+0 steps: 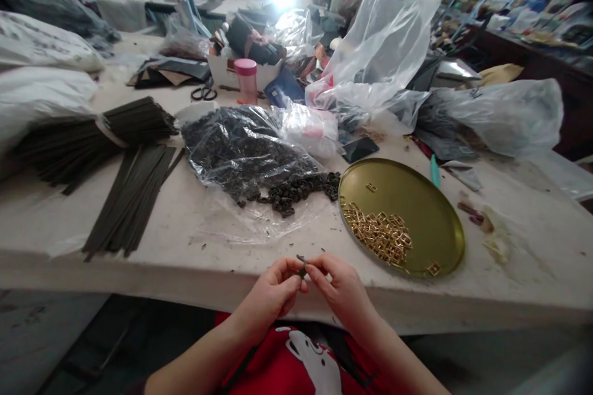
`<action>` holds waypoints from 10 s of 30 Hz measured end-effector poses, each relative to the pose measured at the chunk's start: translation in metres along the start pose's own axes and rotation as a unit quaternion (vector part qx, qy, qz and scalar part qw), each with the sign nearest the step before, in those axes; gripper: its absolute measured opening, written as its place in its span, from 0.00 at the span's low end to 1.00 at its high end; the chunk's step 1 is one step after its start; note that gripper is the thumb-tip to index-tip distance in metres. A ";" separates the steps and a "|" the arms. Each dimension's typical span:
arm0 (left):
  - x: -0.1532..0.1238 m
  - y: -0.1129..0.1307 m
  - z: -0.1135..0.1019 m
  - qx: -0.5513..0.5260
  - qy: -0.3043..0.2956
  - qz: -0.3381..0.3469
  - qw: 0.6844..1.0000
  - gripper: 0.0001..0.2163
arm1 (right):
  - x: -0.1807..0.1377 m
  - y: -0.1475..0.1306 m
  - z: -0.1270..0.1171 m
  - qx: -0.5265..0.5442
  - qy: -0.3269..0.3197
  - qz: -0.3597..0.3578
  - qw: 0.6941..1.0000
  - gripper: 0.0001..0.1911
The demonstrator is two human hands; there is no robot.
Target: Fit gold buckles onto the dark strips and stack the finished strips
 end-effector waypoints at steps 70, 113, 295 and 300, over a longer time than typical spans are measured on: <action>0.034 0.023 -0.041 -0.040 0.031 -0.070 0.996 0.06 | 0.132 0.046 0.002 -0.191 0.042 -0.019 0.981 0.17; 0.005 0.044 -0.013 0.448 0.020 0.133 0.884 0.10 | 0.029 0.021 0.031 0.364 -0.045 0.129 0.921 0.16; -0.020 0.037 -0.007 0.297 -0.063 0.063 0.951 0.12 | 0.005 -0.012 0.025 0.444 -0.045 0.124 0.886 0.11; -0.016 0.034 -0.006 0.273 -0.044 0.067 0.959 0.12 | 0.004 -0.010 0.025 0.423 -0.021 0.116 0.898 0.11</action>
Point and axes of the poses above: each hand's wrist, its own x-axis towards the middle knuckle, its own z-axis out of the palm, y = z × x, the point moved 6 cm from there along x, towards the middle knuckle, and after that the axes turned 5 degrees about -x, right-handed, at the moved point
